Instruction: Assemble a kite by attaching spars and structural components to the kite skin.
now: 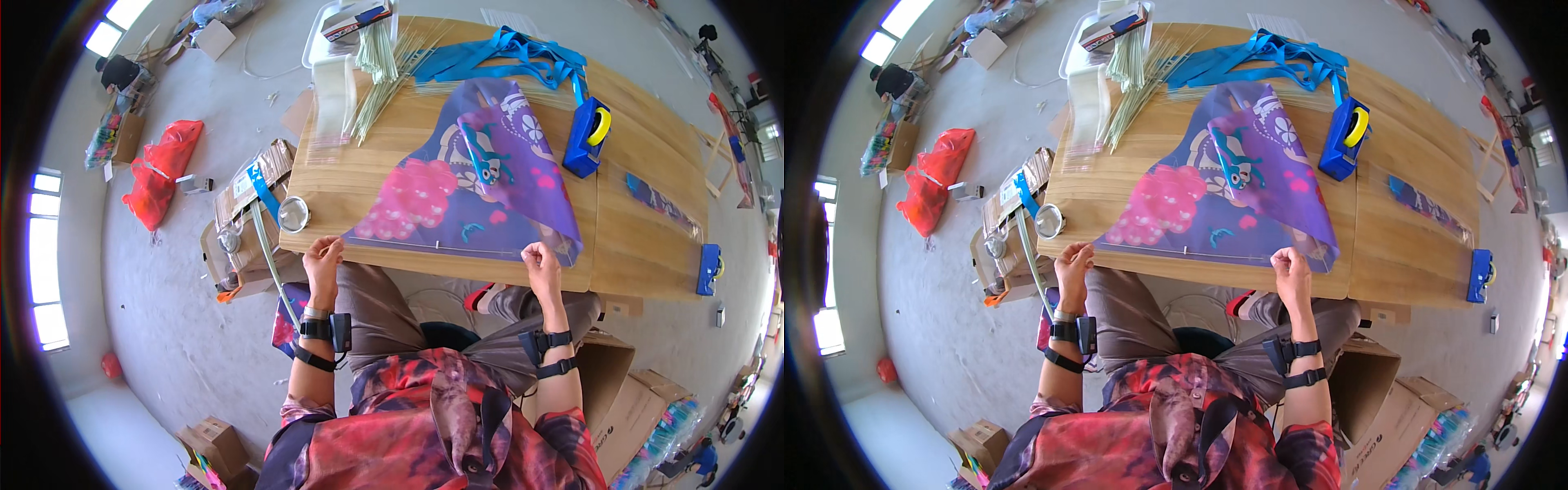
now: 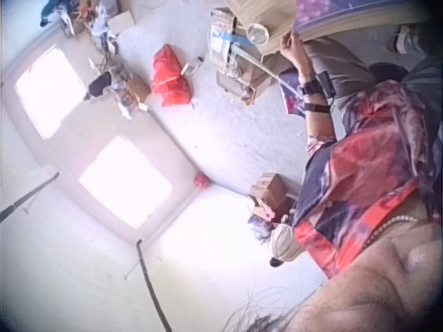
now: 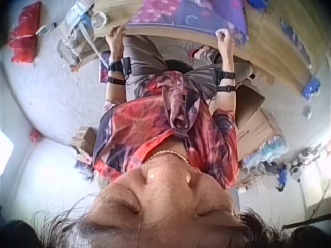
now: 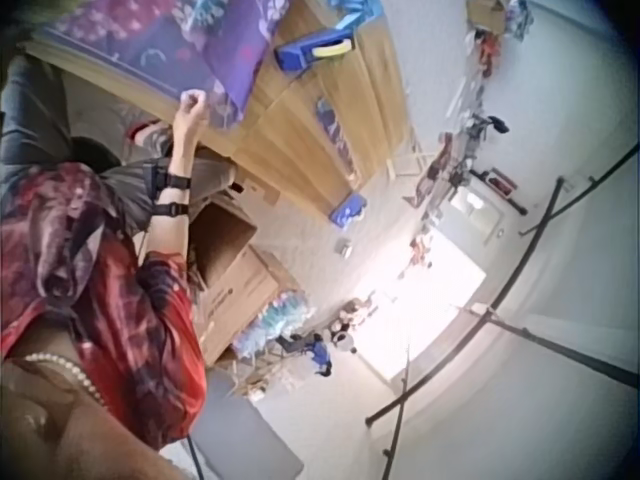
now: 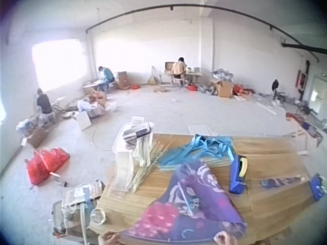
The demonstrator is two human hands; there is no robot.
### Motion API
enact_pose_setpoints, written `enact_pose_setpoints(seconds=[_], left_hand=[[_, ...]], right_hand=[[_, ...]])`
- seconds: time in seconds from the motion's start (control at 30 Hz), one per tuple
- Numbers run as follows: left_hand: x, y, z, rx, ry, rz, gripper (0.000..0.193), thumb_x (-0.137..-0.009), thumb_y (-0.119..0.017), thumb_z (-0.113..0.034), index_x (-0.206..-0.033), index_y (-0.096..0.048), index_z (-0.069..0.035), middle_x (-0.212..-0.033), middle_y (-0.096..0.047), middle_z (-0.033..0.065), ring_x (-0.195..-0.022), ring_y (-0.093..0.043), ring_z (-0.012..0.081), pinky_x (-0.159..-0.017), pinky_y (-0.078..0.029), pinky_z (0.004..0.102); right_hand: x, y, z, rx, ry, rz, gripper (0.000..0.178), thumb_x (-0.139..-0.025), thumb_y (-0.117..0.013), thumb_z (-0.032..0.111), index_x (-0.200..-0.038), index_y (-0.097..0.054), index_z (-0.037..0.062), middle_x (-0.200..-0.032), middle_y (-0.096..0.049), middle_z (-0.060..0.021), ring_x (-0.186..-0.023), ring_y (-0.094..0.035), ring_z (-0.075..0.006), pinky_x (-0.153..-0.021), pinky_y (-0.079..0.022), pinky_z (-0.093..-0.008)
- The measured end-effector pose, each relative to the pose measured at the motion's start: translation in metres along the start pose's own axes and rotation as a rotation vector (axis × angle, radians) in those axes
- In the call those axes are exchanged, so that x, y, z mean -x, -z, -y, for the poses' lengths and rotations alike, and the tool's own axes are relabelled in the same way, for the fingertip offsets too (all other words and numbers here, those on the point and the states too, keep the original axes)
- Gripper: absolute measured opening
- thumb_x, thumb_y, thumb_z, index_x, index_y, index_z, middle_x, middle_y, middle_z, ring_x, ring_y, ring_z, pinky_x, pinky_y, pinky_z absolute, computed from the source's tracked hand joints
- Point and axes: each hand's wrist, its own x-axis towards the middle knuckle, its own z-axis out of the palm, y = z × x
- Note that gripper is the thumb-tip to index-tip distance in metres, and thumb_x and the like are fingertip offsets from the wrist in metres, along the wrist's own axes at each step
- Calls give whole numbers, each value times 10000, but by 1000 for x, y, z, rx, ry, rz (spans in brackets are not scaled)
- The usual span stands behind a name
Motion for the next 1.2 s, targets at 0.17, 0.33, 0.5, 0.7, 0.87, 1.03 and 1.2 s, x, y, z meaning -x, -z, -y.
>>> enact_pose_setpoints(seconds=[0.17,0.33,0.5,0.7,0.87,1.03,1.2], left_hand=[[-8,1,7,-102,-99,18,146,-939,-724,-92,-1052,-696,-4,-877,-699,16,-770,-627,75,-650,-440,217],[-15,3,11,-168,-150,3,134,-922,-711,-40,-1038,-678,18,-870,-704,40,-783,-652,97,-712,-500,226],[-14,-1,13,-270,-151,-79,397,-884,-755,-10,-1203,-518,8,-940,-730,125,-847,-711,168,-775,-561,284],[-13,-4,16,-276,-173,-119,391,-873,-771,-29,-1171,-519,-4,-921,-723,115,-813,-702,153,-745,-564,279],[-13,-7,18,-255,-196,-123,375,-877,-762,-17,-1156,-512,5,-898,-711,120,-799,-707,158,-723,-572,276],[-13,-10,15,-312,-216,-149,361,-870,-755,-4,-1137,-513,14,-878,-702,118,-763,-702,155,-707,-575,268],[-16,-9,20,-358,-235,-193,358,-844,-778,-31,-1101,-532,13,-866,-704,113,-765,-699,157,-710,-573,282]], right_hand=[[1,-5,8,-84,-129,41,54,-923,-679,33,-954,-637,20,-826,-679,-90,-745,-664,-218,-735,-528,-341],[3,-7,15,-15,-104,45,208,-915,-706,36,-1095,-603,53,-801,-666,-105,-720,-662,-226,-714,-530,-359],[6,-13,5,-46,-98,-21,385,-913,-725,35,-1237,-518,66,-789,-659,-114,-708,-661,-238,-706,-533,-370],[6,-17,4,-40,-87,-38,346,-931,-703,28,-1220,-515,55,-800,-661,-117,-722,-668,-258,-711,-536,-377],[6,-19,2,-8,-92,-44,306,-930,-706,35,-1176,-524,57,-811,-670,-127,-743,-681,-285,-726,-541,-402],[6,-22,2,8,-99,-52,294,-936,-708,52,-1174,-535,60,-823,-670,-118,-747,-671,-259,-726,-535,-387],[6,-24,4,16,-67,-67,291,-921,-715,29,-1143,-529,57,-798,-670,-122,-727,-681,-283,-704,-537,-402]])
